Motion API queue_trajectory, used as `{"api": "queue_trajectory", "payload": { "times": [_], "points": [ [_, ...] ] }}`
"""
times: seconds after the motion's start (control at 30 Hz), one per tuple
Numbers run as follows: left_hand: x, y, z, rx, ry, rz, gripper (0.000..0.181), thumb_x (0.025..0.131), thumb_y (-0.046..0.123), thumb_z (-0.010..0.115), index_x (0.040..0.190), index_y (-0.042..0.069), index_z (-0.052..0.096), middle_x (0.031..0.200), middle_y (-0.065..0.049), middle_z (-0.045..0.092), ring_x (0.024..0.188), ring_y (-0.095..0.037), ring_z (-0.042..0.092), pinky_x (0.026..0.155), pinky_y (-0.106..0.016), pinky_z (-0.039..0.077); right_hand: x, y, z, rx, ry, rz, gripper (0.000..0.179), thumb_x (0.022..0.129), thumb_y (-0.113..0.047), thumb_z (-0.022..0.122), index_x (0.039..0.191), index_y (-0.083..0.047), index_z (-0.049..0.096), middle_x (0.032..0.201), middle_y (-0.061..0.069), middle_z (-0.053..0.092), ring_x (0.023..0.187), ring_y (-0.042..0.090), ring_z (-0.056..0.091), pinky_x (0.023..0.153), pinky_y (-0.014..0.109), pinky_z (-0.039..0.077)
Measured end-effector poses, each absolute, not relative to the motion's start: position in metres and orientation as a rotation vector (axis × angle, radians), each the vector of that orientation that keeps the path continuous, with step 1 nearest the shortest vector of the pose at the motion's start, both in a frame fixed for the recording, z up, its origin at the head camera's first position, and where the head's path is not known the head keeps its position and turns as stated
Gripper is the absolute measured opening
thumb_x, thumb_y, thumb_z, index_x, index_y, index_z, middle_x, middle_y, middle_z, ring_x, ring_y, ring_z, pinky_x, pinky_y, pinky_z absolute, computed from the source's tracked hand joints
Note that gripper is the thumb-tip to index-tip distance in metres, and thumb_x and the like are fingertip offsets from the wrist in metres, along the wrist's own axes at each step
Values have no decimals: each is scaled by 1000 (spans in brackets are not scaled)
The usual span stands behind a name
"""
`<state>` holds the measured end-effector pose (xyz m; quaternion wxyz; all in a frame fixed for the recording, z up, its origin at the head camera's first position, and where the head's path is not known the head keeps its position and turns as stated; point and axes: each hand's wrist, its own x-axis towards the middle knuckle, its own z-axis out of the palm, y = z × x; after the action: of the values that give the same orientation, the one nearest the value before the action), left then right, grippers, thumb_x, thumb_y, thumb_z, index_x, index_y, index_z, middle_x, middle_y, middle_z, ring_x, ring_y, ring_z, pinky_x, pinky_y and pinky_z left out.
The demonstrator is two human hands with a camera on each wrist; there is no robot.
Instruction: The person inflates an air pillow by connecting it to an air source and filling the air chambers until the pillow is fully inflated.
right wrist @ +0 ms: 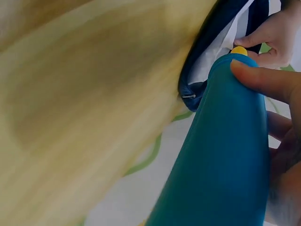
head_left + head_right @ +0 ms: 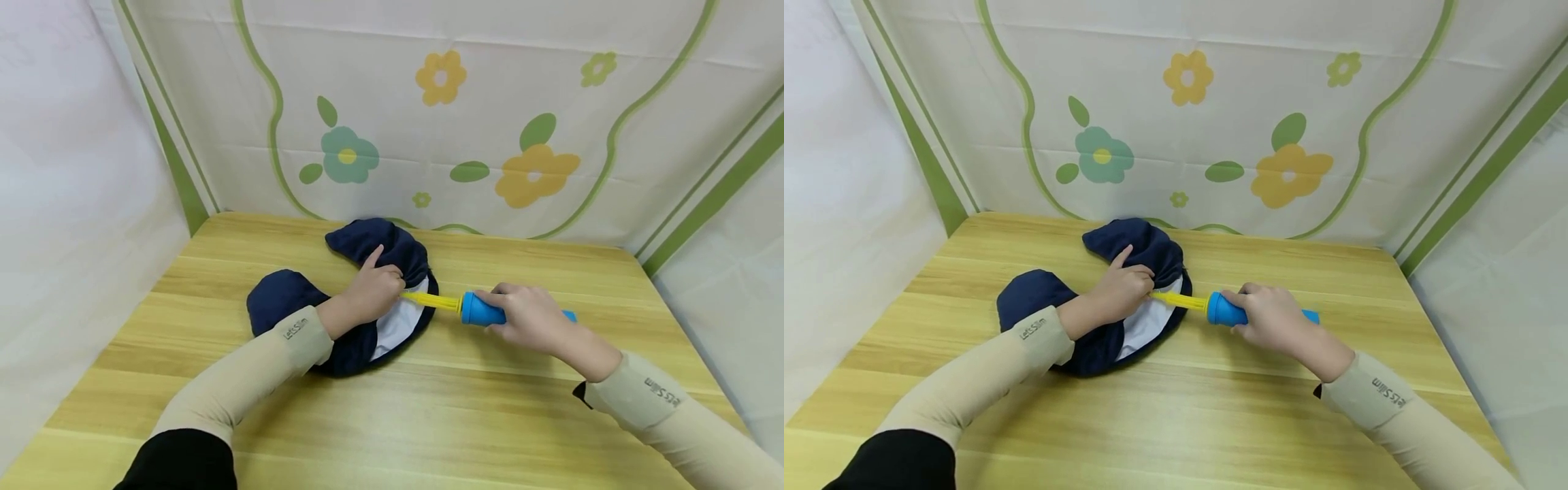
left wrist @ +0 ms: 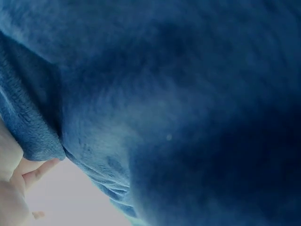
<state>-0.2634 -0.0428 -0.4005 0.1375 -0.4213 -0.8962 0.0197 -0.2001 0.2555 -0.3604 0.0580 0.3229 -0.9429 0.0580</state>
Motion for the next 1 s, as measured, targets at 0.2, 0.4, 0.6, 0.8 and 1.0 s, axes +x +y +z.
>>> {"api": "queue_trajectory", "payload": {
  "times": [0.2, 0.4, 0.6, 0.8, 1.0],
  "points": [
    [-263, -45, -395, -1200, -2643, 25, 7, 92, 15, 80, 97, 11, 81, 108, 0, 76, 115, -17, 64, 117, -62, 24, -203, 257, -365, 908, -2923, 270, 61, 80, -19, 89, 135, -4, 68, 111, 19, 71, 88, 33, 71, 74, 50, 58],
    [-261, -44, -391, -1175, -2757, -106, 8, 92, 16, 80, 99, 13, 81, 107, 1, 76, 124, -20, 60, 118, -62, 21, -204, 262, -362, 881, -2932, 218, 62, 80, -20, 89, 137, -9, 67, 114, 18, 70, 92, 35, 70, 76, 53, 57],
    [-261, -44, -388, -1141, -2834, -165, 5, 91, 18, 80, 96, 16, 81, 101, 5, 77, 133, -21, 55, 119, -62, 17, -207, 266, -360, 857, -2977, 192, 67, 81, -22, 88, 141, -8, 63, 117, 18, 69, 94, 34, 70, 76, 53, 57],
    [-262, -45, -388, -1128, -2861, -171, 7, 91, 19, 81, 98, 18, 82, 100, 6, 77, 134, -22, 54, 118, -63, 19, -209, 266, -362, 853, -2983, 155, 69, 81, -23, 89, 141, -3, 62, 117, 17, 68, 93, 32, 69, 74, 50, 58],
    [-263, -49, -390, -1120, -2891, -171, 9, 93, 21, 78, 101, 18, 82, 104, 6, 76, 135, -22, 53, 118, -63, 19, -207, 262, -365, 902, -2905, 72, 65, 78, -24, 91, 134, -3, 66, 115, 16, 68, 94, 33, 70, 73, 50, 59]
  ]
}}
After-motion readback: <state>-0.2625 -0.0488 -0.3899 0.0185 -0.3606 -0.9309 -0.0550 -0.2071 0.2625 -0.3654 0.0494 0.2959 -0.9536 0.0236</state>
